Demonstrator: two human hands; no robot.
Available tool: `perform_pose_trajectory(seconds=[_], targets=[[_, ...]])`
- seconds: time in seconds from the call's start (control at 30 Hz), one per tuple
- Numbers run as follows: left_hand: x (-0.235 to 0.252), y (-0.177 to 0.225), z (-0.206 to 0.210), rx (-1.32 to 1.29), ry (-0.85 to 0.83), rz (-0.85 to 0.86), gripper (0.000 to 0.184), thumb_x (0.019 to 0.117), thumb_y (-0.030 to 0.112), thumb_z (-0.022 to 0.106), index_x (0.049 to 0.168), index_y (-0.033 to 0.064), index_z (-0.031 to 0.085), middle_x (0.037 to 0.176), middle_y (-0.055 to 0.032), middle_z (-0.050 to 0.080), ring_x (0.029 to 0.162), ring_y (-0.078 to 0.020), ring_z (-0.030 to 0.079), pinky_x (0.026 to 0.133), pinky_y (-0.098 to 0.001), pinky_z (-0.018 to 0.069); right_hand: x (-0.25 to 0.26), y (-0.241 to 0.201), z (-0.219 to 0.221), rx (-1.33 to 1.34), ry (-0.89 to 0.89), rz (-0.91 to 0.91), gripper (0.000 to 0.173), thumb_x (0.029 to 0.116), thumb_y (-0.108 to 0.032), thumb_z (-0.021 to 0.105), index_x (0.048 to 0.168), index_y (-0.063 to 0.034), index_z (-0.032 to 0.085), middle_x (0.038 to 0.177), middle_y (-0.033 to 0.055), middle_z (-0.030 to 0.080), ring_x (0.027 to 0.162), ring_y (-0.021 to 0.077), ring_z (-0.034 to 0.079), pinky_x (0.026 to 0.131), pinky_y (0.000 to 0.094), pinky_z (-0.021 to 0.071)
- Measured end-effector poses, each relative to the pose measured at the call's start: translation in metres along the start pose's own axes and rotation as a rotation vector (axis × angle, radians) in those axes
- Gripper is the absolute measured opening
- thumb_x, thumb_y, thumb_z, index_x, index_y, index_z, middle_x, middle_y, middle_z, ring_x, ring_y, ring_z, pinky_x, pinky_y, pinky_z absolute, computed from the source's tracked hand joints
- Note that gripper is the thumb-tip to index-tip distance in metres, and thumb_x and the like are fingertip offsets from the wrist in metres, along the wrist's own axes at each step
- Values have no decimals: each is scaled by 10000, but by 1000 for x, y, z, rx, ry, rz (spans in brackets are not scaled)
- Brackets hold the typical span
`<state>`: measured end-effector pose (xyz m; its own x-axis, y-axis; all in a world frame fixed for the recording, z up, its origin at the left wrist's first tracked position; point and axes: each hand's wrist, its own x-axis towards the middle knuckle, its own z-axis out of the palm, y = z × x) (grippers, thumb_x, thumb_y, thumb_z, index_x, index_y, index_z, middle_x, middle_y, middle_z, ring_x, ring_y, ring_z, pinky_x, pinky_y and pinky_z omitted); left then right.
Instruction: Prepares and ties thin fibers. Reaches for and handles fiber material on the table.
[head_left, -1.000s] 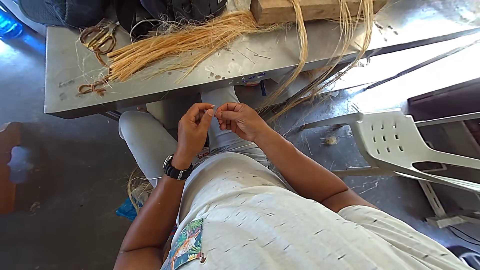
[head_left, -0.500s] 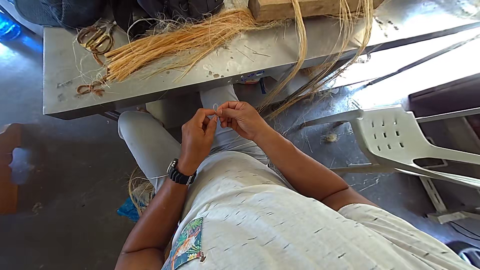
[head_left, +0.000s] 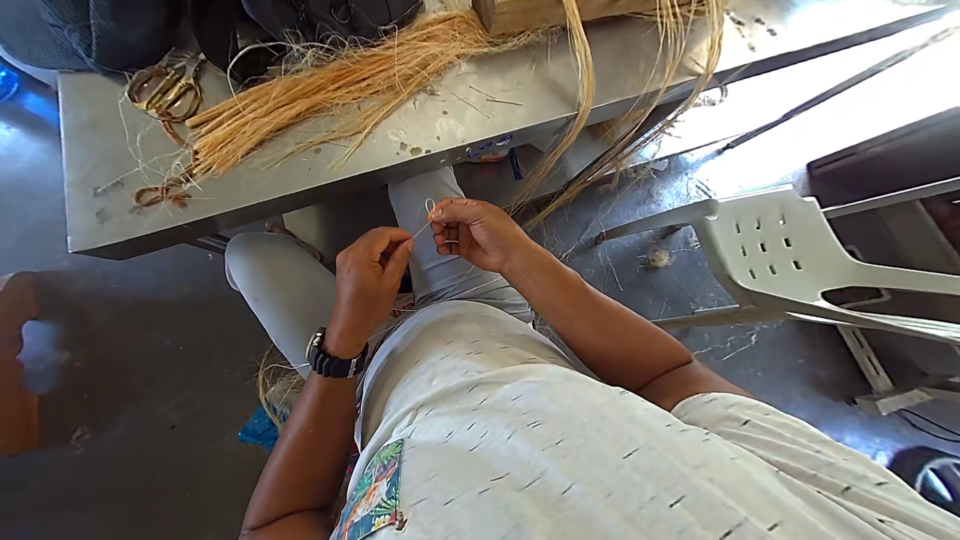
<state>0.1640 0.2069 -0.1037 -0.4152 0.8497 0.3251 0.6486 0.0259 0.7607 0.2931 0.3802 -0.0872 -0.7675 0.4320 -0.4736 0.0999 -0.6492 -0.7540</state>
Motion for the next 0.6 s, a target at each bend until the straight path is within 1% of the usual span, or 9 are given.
perform_pose_trajectory(seconds=[0.07,0.13,0.27,0.33,0.37,0.43,0.47,0.53,0.6], targets=[[-1,-5,-7,51,33,27,148,1032,181,619,1103,107,725,941,-6,679,743,-49,622,650,-223,544,-1,-1,-1,2,4,-47,144,1027,-115,554,912,-93,639,762,12,621,660,108,617,635,259,553],[-2,-8,-12,87,84,24,155,1035,182,615,1112,104,725,957,-16,679,757,-55,627,661,-225,546,-3,-3,0,12,2,-97,141,1029,-105,556,919,-82,641,761,18,622,657,108,620,639,255,558],[-3,-10,-14,80,157,10,164,1037,192,613,1125,101,718,941,-17,668,713,-54,603,610,-217,523,-8,-5,6,-58,5,-201,135,1026,-65,552,922,-57,637,750,27,619,648,106,616,643,249,562],[-2,-9,-13,44,137,3,206,1034,213,615,1179,96,704,930,-21,645,702,-69,581,600,-225,506,-10,-3,8,-137,17,-283,128,1016,-46,561,915,-44,640,746,32,626,650,107,616,644,248,559],[-1,-7,-13,10,116,-4,240,1036,229,614,1222,93,685,939,-25,641,712,-78,588,610,-232,516,-11,-2,10,-177,21,-320,123,1010,-44,569,914,-44,645,746,32,631,649,105,617,644,248,560],[0,-1,-13,-89,65,-28,303,1049,267,592,1292,96,648,996,-40,656,787,-107,640,685,-270,574,-18,1,13,-247,29,-364,109,1004,-59,580,921,-63,650,758,31,625,654,98,607,650,241,554],[1,3,-13,-130,49,-35,324,1055,288,579,1311,97,638,1023,-45,665,819,-116,652,715,-285,582,-20,3,15,-273,26,-378,103,1004,-62,584,924,-68,649,764,33,621,655,99,603,650,241,551],[3,10,-11,-184,35,-43,332,1063,309,561,1309,100,639,1038,-50,674,816,-123,655,707,-292,579,-22,6,17,-310,5,-396,93,1002,-55,586,931,-67,645,780,37,621,660,100,603,644,241,549],[4,16,-10,-238,23,-66,286,1066,284,556,1261,101,657,981,-48,683,760,-132,656,661,-296,580,-21,8,17,-336,-19,-407,98,996,-46,582,923,-67,644,795,38,631,661,99,607,634,240,551]])
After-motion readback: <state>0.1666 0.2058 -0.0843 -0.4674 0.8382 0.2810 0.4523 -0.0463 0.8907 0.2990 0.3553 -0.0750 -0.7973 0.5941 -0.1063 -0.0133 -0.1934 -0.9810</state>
